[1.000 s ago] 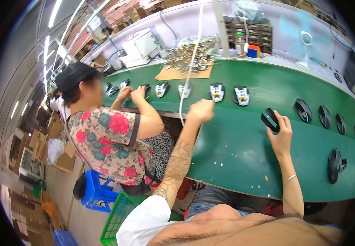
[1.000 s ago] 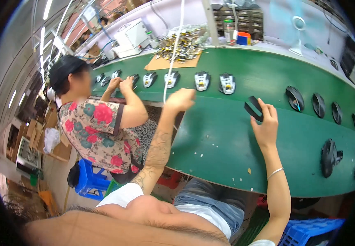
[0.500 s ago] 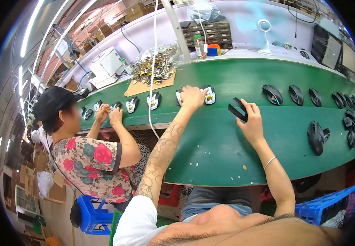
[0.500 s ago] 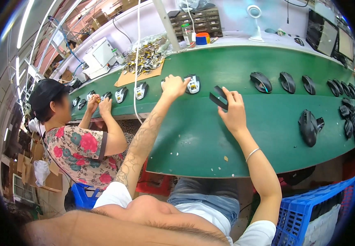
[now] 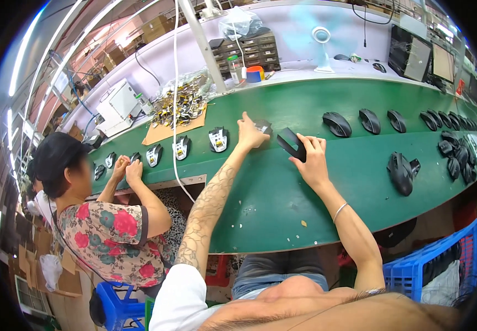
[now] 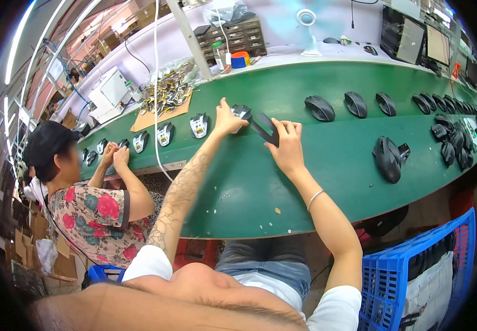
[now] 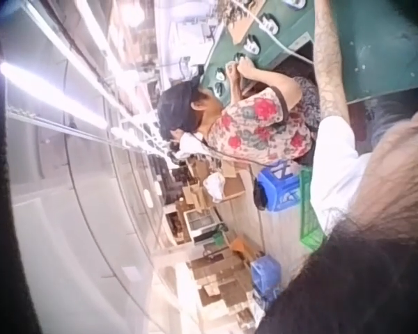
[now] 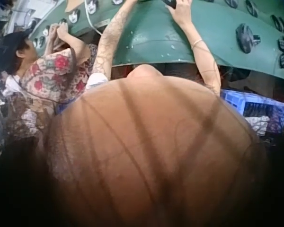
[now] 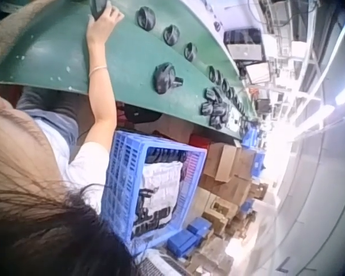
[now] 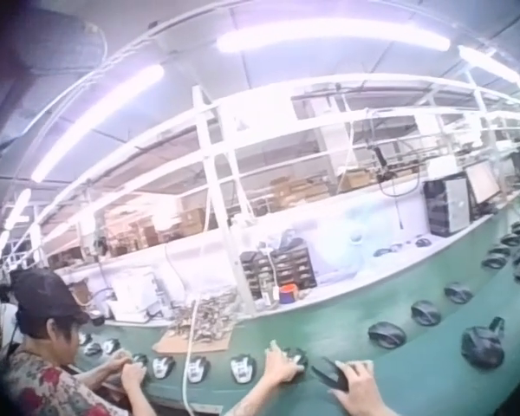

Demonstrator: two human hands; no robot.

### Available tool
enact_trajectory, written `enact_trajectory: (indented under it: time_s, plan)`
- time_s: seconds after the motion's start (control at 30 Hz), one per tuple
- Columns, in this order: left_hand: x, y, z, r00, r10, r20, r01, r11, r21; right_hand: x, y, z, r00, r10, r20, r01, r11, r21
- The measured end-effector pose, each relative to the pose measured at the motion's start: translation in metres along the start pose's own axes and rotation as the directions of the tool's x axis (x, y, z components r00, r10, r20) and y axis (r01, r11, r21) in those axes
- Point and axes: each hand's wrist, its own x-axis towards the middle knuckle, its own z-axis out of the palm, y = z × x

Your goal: The person assembles computer mice by hand, fitting internal PCBs into plastic mouse shells.

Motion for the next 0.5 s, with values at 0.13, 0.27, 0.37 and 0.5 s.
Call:
enact_trajectory:
  time_s: [0.13,0.27,0.37,0.5]
  plan:
    - [-0.03,0.005,-0.016,0.984,-0.154,0.091,0.177,0.915,-0.361,0.001,-0.002,-0.008,1.0,0.002,-0.026,0.0,0.999,0.054]
    - [-0.072,-0.001,-0.035,0.758,-0.084,0.647,0.647,0.228,-0.728,-0.005,-0.014,-0.004,0.998,0.053,-0.031,-0.045,0.971,0.236]
    - [-0.096,0.014,-0.044,0.767,-0.122,0.63,0.633,-0.014,-0.774,-0.014,-0.021,0.008,0.992,0.122,-0.012,-0.102,0.874,0.475]
    - [-0.107,0.006,-0.048,0.813,-0.048,0.581,0.555,-0.24,-0.796,-0.018,-0.035,0.009,0.993,0.066,0.098,-0.103,0.89,0.445]
